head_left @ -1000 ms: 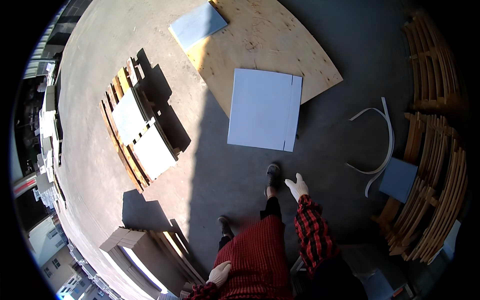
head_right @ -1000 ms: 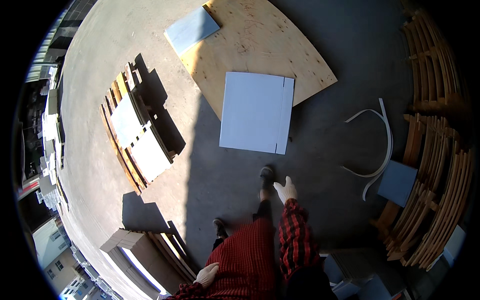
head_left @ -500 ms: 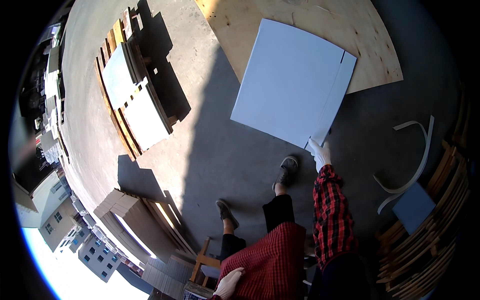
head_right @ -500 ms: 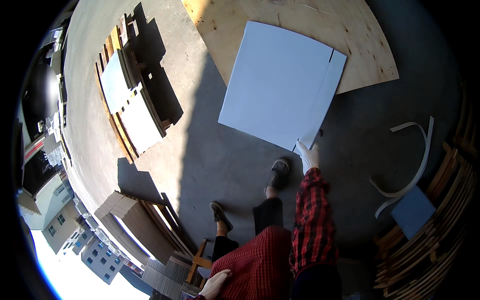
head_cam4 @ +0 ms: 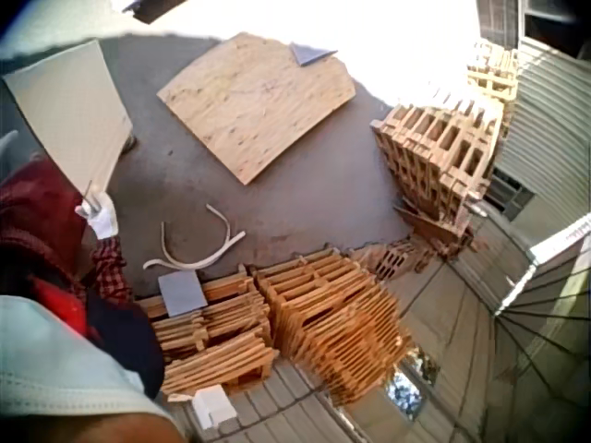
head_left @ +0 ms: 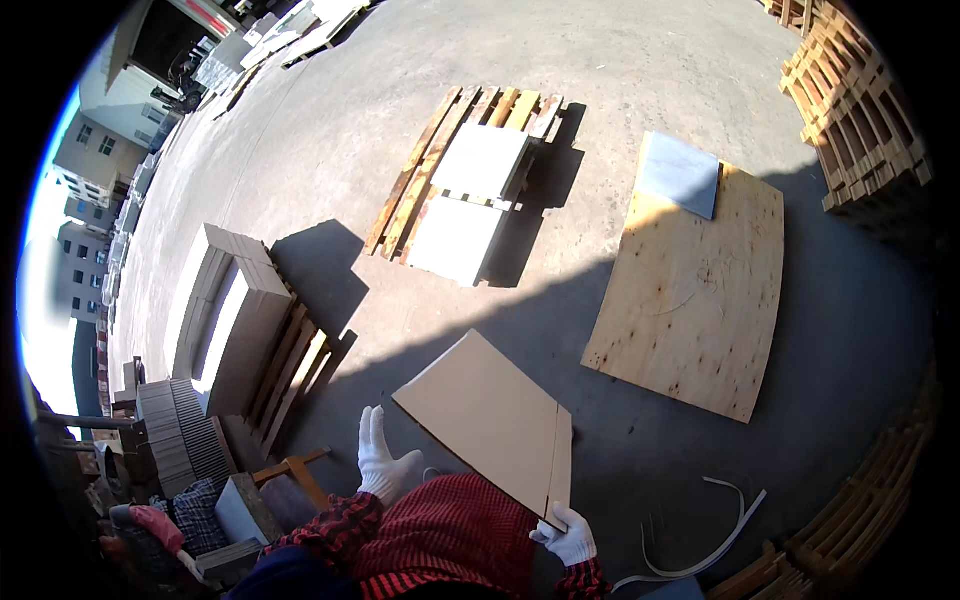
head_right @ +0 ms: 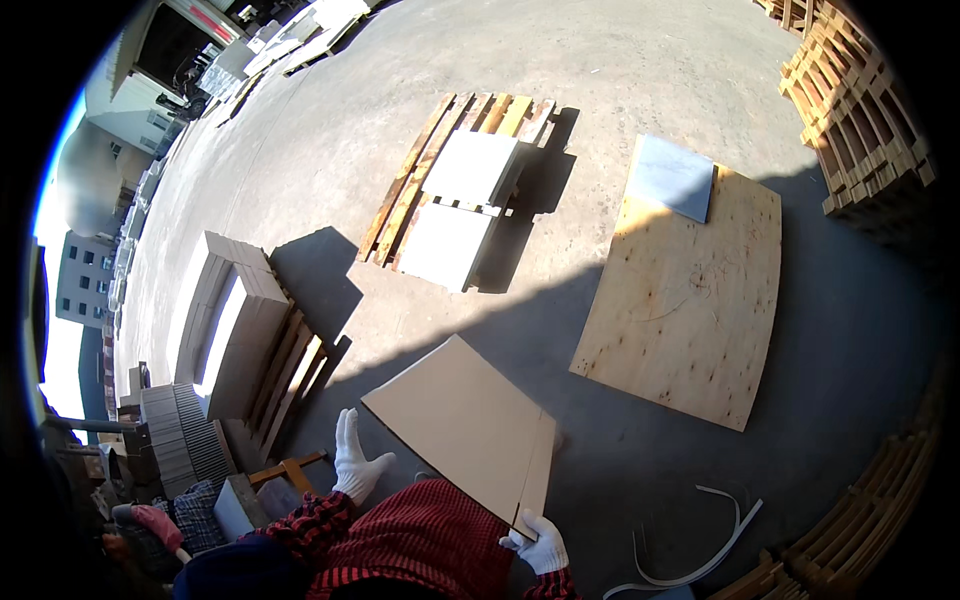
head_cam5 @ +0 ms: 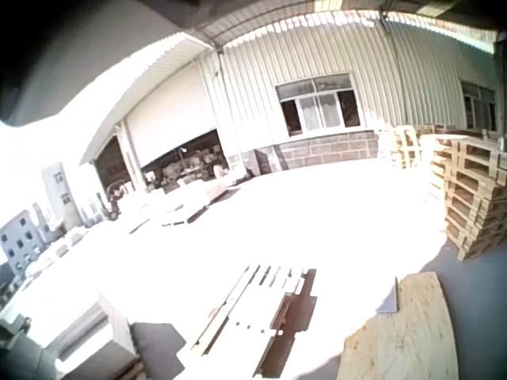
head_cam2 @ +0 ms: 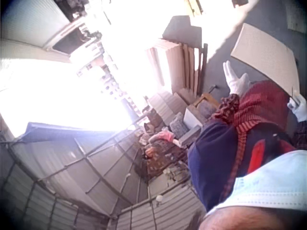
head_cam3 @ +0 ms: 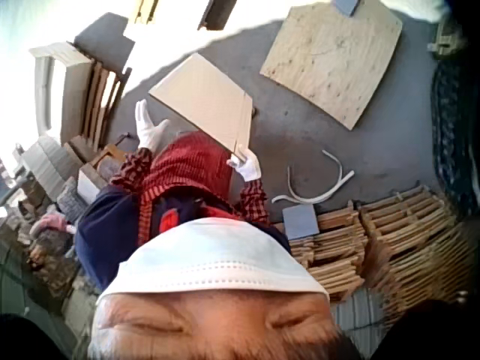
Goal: The person handles gray rectangular panels, applies glue to edges, and joins them with a wooden spacer. They then place the assembled unit on a stack and later apply tape to the edges of a panel with a coworker's assistance.
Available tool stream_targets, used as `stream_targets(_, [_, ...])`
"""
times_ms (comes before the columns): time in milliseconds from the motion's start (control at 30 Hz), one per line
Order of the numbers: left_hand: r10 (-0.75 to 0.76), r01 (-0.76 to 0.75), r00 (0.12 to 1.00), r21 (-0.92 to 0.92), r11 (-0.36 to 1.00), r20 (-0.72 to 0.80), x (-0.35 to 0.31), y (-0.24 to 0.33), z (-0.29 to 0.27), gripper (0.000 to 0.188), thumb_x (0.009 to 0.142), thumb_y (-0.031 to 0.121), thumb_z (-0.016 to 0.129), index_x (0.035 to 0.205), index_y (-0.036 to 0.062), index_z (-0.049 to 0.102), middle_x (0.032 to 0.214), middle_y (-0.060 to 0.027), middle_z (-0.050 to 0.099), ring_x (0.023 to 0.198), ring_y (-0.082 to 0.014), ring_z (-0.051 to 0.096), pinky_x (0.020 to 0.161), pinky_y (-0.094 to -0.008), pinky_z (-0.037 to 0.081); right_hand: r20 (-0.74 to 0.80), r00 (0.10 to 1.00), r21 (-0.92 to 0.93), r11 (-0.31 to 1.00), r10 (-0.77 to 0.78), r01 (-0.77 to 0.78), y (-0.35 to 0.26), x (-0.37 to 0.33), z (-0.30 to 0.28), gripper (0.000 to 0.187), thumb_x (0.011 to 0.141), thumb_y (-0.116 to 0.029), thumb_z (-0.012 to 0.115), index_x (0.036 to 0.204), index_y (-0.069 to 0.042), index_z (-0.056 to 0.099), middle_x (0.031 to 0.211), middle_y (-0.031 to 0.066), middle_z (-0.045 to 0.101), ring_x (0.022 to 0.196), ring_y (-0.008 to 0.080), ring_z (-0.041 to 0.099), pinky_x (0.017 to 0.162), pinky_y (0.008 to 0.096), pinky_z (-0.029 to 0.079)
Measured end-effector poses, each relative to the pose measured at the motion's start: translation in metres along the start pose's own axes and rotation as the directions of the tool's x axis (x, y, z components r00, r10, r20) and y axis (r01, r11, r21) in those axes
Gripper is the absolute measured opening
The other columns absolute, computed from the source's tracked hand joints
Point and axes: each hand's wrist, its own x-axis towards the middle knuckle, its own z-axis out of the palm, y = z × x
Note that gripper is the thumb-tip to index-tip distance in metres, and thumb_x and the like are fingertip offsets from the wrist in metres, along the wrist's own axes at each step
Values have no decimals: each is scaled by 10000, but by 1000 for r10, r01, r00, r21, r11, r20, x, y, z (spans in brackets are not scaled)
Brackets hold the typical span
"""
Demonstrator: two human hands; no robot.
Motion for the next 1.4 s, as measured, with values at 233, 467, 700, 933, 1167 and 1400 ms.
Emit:
stream_targets(233, [249, -197, 968, -529, 825, 29, -73, -150, -71, 387, 768, 86, 877, 1118, 116, 712, 1263, -115, 683, 1159, -288, 672, 1002, -351, 543, -162, 976, -383, 903, 143, -196, 61, -72, 99, 290, 1037, -216, 489, 754, -167, 455, 590, -30, 382, 502, 135, 346, 541, 311, 379])
stream_targets(467, [-104, 33, 982, -396, 918, -160, -244, -292, -131, 122, 856, 210, 747, 975, 194, 729, 976, -102, 734, 914, -347, 717, 799, -404, 577, 189, 949, -959, -257, -254, 122, 128, 28, 144, 513, 925, -240, 740, 1333, 52, 634, 1171, 144, 734, 1091, 218, 677, 924, 361, 554])
stream_targets(700, [-618, 444, 765, -548, 709, -179, -402, -373, -218, 219, 854, 344, 809, 998, 181, 782, 930, -45, 765, 856, -249, 742, 767, -327, 585, 147, 982, -764, -617, 118, 188, 343, 99, 359, 570, 1048, -513, 537, 1217, 12, 683, 828, 118, 716, 679, 209, 699, 663, 327, 585])
stream_targets(933, [-713, 351, 451, -628, 694, -537, -490, -407, -292, 218, 809, 205, 858, 988, 101, 792, 939, -66, 782, 854, -229, 766, 790, -337, 621, 155, 683, -79, -680, 714, 729, 554, 40, 530, 482, 835, -258, 812, 1216, 18, 707, 1044, 138, 762, 937, 189, 729, 828, 308, 560])
stream_targets(1167, [-647, 372, 228, -549, 749, -728, -495, -457, -346, 240, 786, 260, 871, 938, 101, 774, 834, -61, 766, 729, -243, 743, 657, -336, 572, 205, 381, 183, -418, 902, 890, 757, 78, 634, 308, 790, -102, 838, 1073, -7, 759, 924, 116, 786, 821, 180, 747, 750, 311, 578])
stream_targets(1400, [-763, 467, -130, -718, 516, -633, -495, -477, -372, 212, 807, 182, 864, 956, 70, 764, 877, -83, 773, 790, -240, 766, 699, -330, 603, -60, 83, 400, -52, 995, 915, 948, 124, 662, 365, 744, -181, 892, 1050, -31, 762, 928, 143, 774, 819, 238, 758, 747, 327, 600])
